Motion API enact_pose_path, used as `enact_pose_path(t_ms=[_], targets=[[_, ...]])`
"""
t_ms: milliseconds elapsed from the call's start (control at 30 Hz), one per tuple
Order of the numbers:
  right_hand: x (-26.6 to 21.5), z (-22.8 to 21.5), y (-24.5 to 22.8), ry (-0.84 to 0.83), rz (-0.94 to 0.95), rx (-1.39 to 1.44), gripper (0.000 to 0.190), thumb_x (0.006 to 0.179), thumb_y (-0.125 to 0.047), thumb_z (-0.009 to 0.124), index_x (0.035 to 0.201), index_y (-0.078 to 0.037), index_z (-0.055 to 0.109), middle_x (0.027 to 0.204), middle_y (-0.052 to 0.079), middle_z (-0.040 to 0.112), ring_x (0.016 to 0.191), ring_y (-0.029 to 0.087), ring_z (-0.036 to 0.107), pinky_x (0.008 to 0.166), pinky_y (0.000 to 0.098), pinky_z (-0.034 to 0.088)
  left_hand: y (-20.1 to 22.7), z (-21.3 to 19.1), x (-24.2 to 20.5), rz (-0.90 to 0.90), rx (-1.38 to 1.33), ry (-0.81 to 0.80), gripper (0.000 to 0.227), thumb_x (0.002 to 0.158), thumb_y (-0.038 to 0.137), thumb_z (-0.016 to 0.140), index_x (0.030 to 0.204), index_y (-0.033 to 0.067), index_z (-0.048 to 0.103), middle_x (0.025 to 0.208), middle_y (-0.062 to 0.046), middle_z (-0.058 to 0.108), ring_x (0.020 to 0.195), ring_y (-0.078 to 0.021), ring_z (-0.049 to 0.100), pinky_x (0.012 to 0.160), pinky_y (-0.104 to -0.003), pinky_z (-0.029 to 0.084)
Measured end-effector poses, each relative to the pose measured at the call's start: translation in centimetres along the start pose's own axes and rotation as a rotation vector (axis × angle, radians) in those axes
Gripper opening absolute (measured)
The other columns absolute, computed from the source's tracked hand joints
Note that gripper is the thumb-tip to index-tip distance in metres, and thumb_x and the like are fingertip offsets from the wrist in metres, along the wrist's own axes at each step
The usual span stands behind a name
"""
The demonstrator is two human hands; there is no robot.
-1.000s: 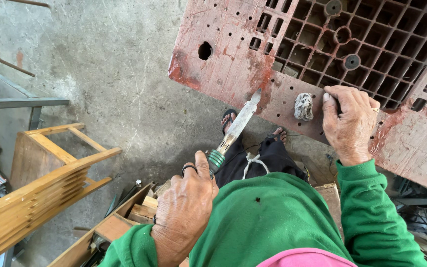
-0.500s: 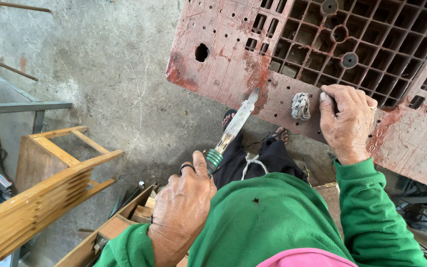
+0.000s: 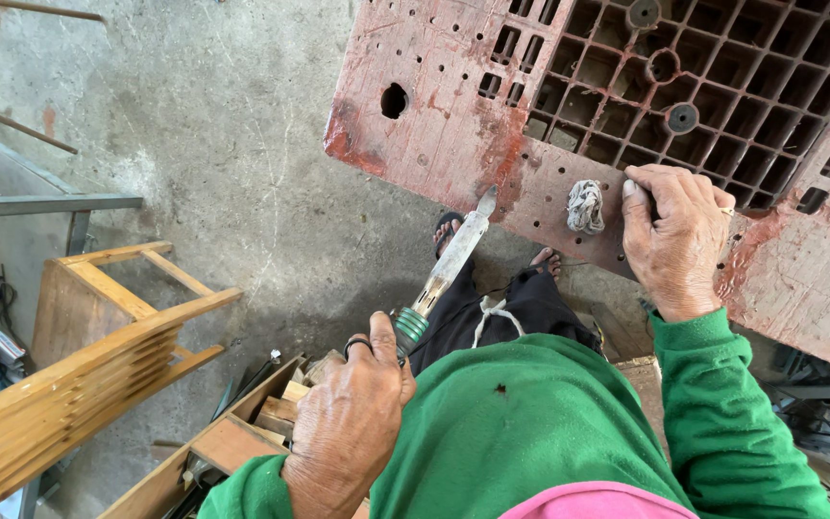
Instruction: The person scrapes a reddish-brown surface on a large perforated board using a chisel-like tool. They hold the board with one hand and scrape with the other, occasionally using a small cloth to wipe the area. The person also scrapes a separate narrow strip of material.
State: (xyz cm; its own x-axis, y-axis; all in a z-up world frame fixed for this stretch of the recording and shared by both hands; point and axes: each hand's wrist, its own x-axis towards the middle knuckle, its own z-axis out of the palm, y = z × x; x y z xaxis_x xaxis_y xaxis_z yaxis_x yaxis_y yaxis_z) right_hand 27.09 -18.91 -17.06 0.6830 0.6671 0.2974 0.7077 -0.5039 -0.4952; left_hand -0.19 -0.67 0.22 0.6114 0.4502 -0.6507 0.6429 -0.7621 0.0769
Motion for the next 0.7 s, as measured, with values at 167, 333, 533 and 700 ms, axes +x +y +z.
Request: enact_pose_path(t_ms=[167,333,533,700], targets=[[-0.02,0.03,0.02,-0.005,0.001,-0.005,0.005,0.108,-0.011,0.070,0.113,-0.010,0.071,0.116,0.001,0.073,0.111,0.020,0.065,0.100,0.0356,0.040,-0.08,-0.10,0.02,0.006,-0.005,-0.001,0.067,0.097,0.035,0.055,0.147,-0.0071,0.037,0.098,-0.020,0.063,0.083,-0.0380,0.069,0.057,-0.042,0.061],[-0.12,0.06,0.15,-0.007,0.004,-0.003,0.005,0.109,-0.011,0.069,0.113,-0.010,0.071,0.116,0.001,0.073,0.111,0.020,0.065,0.101,0.0351,0.040,-0.10,-0.07,0.16,-0.009,-0.023,-0.037,0.069,0.096,0.035,0.055,0.148,-0.0062,0.036,0.099,-0.019,0.063,0.082,-0.0381,0.070,0.056,-0.043,0.061],[-0.23,0.18,0.26,-0.008,0.002,-0.012,0.005,0.109,-0.011,0.069,0.113,-0.011,0.072,0.116,0.001,0.073,0.111,0.020,0.065,0.101,0.0350,0.040,-0.20,-0.02,0.63,0.060,0.026,0.070,0.065,0.097,0.033,0.056,0.144,-0.0093,0.042,0.092,-0.020,0.065,0.070,-0.0355,0.071,0.054,-0.042,0.060],[-0.25,0.27,0.37,-0.016,0.010,-0.027,0.004,0.109,-0.012,0.070,0.113,-0.011,0.072,0.115,0.001,0.073,0.110,0.019,0.065,0.101,0.0350,0.040,-0.38,-0.27,0.91,0.079,0.074,0.081,0.064,0.095,0.030,0.057,0.143,-0.0096,0.044,0.087,-0.017,0.066,0.069,-0.0324,0.071,0.053,-0.041,0.059]])
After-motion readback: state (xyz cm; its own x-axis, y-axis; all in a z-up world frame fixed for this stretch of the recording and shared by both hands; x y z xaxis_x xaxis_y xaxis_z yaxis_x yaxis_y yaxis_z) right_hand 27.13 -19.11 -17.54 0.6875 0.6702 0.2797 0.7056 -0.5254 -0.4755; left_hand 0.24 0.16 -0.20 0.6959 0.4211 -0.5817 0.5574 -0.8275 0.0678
